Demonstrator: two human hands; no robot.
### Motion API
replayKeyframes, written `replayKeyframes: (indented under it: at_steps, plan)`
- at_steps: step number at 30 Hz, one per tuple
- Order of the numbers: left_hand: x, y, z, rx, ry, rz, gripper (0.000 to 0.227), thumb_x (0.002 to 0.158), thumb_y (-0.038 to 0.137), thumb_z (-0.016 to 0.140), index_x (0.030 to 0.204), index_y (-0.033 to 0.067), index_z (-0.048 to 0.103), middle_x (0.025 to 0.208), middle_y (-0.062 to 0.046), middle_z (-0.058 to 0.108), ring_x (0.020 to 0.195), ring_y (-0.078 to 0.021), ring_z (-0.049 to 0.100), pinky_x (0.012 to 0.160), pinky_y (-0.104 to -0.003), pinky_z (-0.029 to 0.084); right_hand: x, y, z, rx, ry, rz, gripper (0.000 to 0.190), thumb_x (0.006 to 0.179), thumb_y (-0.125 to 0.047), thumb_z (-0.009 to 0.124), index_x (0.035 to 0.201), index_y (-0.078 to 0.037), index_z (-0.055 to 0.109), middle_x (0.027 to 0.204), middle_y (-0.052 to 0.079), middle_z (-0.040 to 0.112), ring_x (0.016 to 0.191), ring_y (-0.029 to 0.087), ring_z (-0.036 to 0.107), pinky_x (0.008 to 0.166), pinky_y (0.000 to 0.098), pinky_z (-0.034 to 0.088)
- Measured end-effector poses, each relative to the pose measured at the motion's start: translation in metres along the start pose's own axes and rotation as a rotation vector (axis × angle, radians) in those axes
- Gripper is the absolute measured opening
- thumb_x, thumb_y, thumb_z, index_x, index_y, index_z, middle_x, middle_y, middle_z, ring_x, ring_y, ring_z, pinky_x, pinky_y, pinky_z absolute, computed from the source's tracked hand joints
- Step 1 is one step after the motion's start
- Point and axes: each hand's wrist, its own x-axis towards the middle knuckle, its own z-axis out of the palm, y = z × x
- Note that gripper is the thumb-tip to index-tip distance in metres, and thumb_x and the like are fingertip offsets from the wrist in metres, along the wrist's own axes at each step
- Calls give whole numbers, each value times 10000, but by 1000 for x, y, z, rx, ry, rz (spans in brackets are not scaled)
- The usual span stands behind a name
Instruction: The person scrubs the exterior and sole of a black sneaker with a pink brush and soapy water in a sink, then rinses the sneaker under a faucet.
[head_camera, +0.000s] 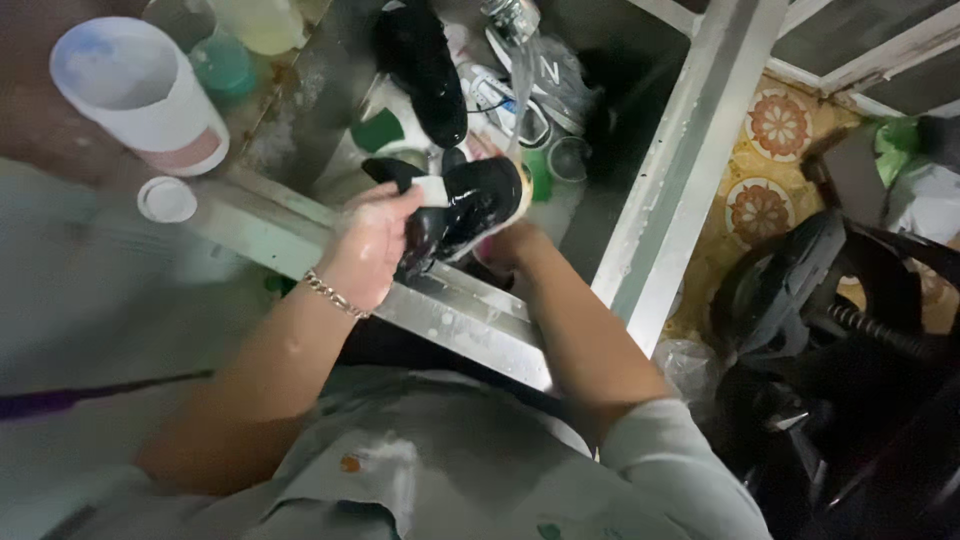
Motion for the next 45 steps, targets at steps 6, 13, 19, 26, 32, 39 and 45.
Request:
replayKeyframes:
  at_steps: [6, 13, 19, 26, 32, 39, 45]
  plan:
    - [-32, -36, -28, -115, -61, 29, 69, 1116, 152, 885, 1074, 109, 853, 752, 6, 561, 684, -86, 622, 682, -202, 539, -25, 25, -47, 309, 92, -79, 219, 1015, -332, 892, 896, -152, 858, 683, 40, 706, 599, 249, 675, 638, 430, 546]
    - [-7, -100, -46, -321, -256, 75, 190, 1099, 8, 874, 1000, 78, 728, 714, 24, 444, 588, -63, 485, 594, -208, 387, -116, 27, -49, 682, 363, -42, 318, 1070, -333, 886, 1261, -85, 830, 987, 192, 798, 940, 403, 779, 905, 542, 619]
    - [2, -141, -13, -241, -288, 133, 194, 1142, 14, 829, 963, 31, 756, 694, 31, 490, 588, -36, 479, 595, -203, 382, -238, -13, -32, 1091, 1047, -388, 562, 1020, -45, 1003, 1535, -49, 780, 1281, 239, 852, 1212, 342, 837, 1127, 466, 669]
    - [20, -183, 7, -162, -291, 205, 258, 1177, 67, 831, 931, 96, 758, 682, 61, 491, 576, -19, 489, 587, -203, 391, -258, -32, -23, 671, 1081, -590, 641, 957, -295, 1142, 1482, -76, 847, 1293, 215, 904, 1195, 485, 897, 1057, 544, 686]
    - [9, -182, 10, -123, -301, 294, 265, 1114, 140, 876, 932, 160, 686, 727, 108, 548, 641, 26, 526, 614, -173, 405, -265, -51, -18, 741, 1040, -614, 598, 936, -262, 1137, 1406, -42, 841, 1088, 279, 875, 1029, 551, 890, 900, 562, 696]
    - [12, -190, 15, 7, -206, 506, 337, 1157, 116, 855, 870, 149, 682, 751, 74, 563, 667, -52, 530, 603, -260, 423, -288, -73, -23, 702, 972, -652, 563, 886, -288, 1161, 1337, -87, 889, 1122, 190, 925, 1050, 507, 929, 951, 544, 727]
    - [64, -225, -2, -31, -274, 553, 331, 1107, 39, 855, 861, 173, 679, 724, 111, 523, 641, 0, 489, 617, -211, 401, -282, -65, -23, 788, 1015, -670, 537, 939, -186, 1122, 1373, -38, 843, 1136, 287, 896, 1144, 553, 895, 966, 594, 701]
